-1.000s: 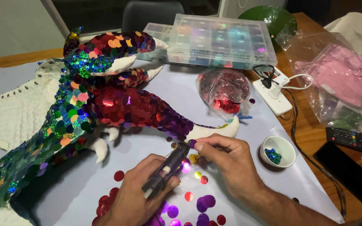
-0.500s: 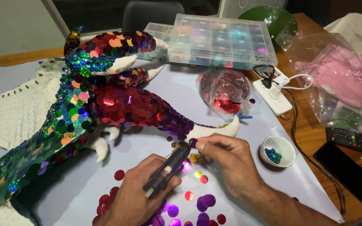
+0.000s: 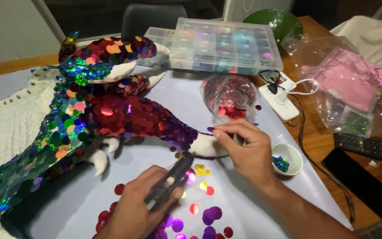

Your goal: Applying sequins to a dragon-shaped leather object using a hot glue gun

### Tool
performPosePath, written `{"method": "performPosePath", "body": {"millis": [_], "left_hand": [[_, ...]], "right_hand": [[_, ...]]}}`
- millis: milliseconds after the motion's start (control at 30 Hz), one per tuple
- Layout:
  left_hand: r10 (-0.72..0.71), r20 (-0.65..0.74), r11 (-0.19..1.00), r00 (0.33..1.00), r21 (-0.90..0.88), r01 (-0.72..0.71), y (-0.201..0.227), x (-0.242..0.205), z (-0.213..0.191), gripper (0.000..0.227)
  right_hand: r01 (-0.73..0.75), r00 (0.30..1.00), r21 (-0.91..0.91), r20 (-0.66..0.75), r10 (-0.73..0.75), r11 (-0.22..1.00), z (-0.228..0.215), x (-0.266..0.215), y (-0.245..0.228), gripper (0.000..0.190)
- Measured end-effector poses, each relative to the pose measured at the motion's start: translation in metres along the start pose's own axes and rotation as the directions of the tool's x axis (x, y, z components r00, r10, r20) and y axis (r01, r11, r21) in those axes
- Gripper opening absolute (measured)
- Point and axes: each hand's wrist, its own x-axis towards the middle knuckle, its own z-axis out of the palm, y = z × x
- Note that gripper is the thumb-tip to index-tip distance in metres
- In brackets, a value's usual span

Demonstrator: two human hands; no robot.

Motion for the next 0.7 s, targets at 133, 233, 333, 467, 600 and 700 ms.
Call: {"method": "performPosePath", "body": {"millis": [133, 233, 333, 467, 600, 700], "left_hand": [[-0.151, -0.005, 0.988, 0.989, -0.012, 0.151, 0.002, 0.000, -0.001, 0.031], [-0.104, -0.020, 0.995, 0.994, -0.010, 0.103, 0.000, 0.001, 0.000, 0.031], [-0.150, -0.064, 0.988, 0.987, -0.059, 0.146, 0.002, 0.000, 0.001, 0.036], [-0.043, -0.091, 0.998, 0.995, -0.052, 0.038, 0.006, 0.002, 0.000, 0.034], [-0.211, -0.055, 0.977, 0.976, -0.005, 0.212, 0.006, 0.002, -0.001, 0.038], [-0.244, -0.057, 0.970, 0.968, 0.001, 0.244, 0.008, 0.001, -0.002, 0.036]], "right_hand": [[0.387, 0.922, -0.180, 0.097, -0.376, 0.904, 0.005, 0.007, 0.020, 0.009], [0.380, 0.925, -0.196, 0.069, -0.374, 0.904, 0.014, 0.010, 0.028, 0.007], [0.368, 0.929, -0.229, 0.053, -0.366, 0.901, 0.018, 0.013, 0.036, 0.005], [0.376, 0.926, -0.250, 0.072, -0.370, 0.892, 0.017, 0.013, 0.034, 0.006], [0.361, 0.932, -0.280, 0.088, -0.351, 0.889, 0.016, 0.012, 0.037, 0.007], [0.342, 0.939, -0.300, 0.084, -0.333, 0.890, 0.015, 0.012, 0.038, 0.007]]}}
